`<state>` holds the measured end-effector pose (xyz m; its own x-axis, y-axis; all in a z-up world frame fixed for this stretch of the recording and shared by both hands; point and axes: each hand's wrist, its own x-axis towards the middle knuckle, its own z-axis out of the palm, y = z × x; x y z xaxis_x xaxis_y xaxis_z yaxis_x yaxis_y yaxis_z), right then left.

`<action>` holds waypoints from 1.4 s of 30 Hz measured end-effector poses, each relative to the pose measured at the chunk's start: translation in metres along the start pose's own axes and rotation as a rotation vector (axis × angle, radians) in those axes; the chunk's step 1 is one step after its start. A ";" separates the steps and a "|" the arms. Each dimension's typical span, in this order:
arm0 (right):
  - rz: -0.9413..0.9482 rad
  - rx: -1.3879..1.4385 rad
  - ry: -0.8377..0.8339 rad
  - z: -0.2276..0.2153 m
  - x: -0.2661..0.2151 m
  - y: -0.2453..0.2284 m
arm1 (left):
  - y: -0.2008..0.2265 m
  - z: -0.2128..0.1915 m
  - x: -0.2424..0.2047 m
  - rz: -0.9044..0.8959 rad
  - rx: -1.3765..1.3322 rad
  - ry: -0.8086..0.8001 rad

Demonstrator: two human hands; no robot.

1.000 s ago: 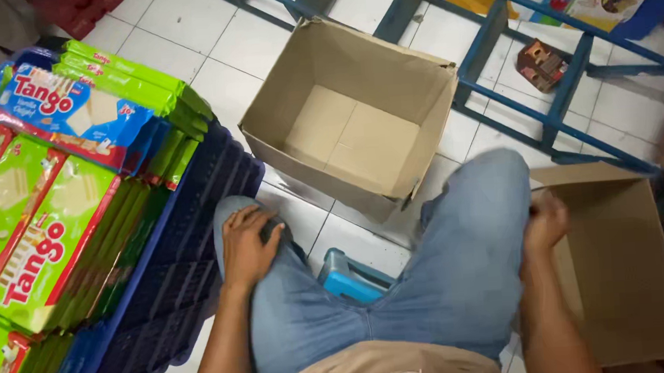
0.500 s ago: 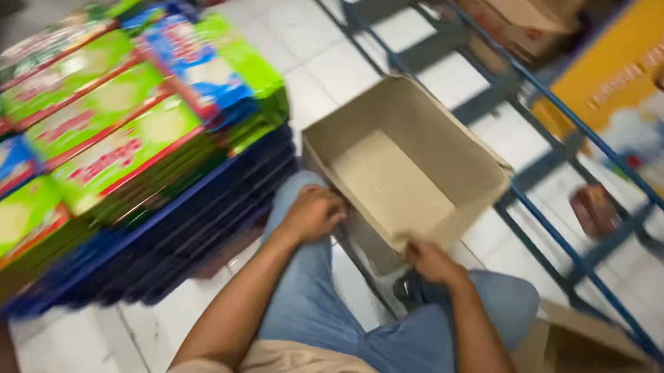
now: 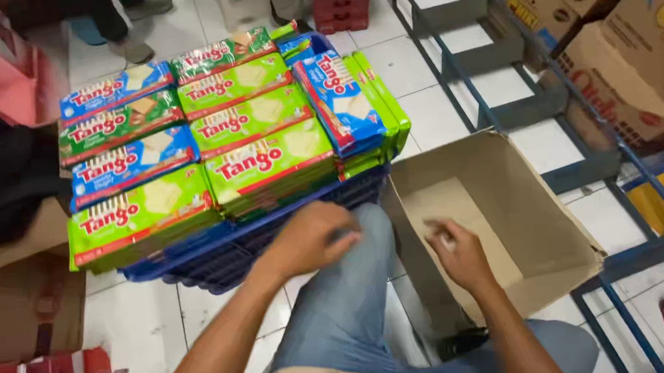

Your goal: The person picks up packs of Tango biscuits from a blue crate and places them into a cardboard box. The person arranges the packs neatly inside the box, filling it layer by layer.

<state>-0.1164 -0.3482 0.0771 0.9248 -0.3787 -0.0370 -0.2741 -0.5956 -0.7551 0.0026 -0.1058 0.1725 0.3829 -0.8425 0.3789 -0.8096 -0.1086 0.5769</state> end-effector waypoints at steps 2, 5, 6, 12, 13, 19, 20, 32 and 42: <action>-0.149 0.012 0.074 -0.003 0.024 -0.060 | -0.018 -0.025 0.006 0.000 0.074 0.094; -0.432 -0.008 0.189 -0.005 0.076 -0.131 | -0.048 -0.051 0.020 -0.079 0.333 0.164; -0.548 -0.040 0.225 -0.003 0.090 -0.147 | -0.057 -0.053 0.021 -0.163 0.503 0.125; -0.108 -0.368 -0.129 0.001 0.121 -0.217 | -0.066 -0.053 0.033 -0.456 0.552 -0.057; -0.106 -0.371 -0.129 0.004 0.124 -0.215 | -0.067 -0.053 0.033 -0.455 0.549 -0.056; -0.068 -0.333 -0.038 0.022 0.139 -0.191 | -0.067 -0.053 0.030 -0.448 0.552 -0.065; -0.081 -0.287 -0.002 0.023 0.139 -0.189 | -0.067 -0.053 0.031 -0.440 0.556 -0.057; -0.309 0.060 0.275 -0.013 0.074 -0.196 | -0.023 -0.033 0.046 -0.306 0.116 0.457; -0.400 0.049 0.453 -0.075 -0.028 -0.144 | 0.028 0.067 0.101 -0.459 -1.202 0.406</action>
<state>-0.1228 -0.3047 0.2360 0.7465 -0.4024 0.5299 0.0939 -0.7247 -0.6826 -0.0111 -0.2292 0.1779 0.7847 -0.6181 0.0469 0.2339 0.3654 0.9010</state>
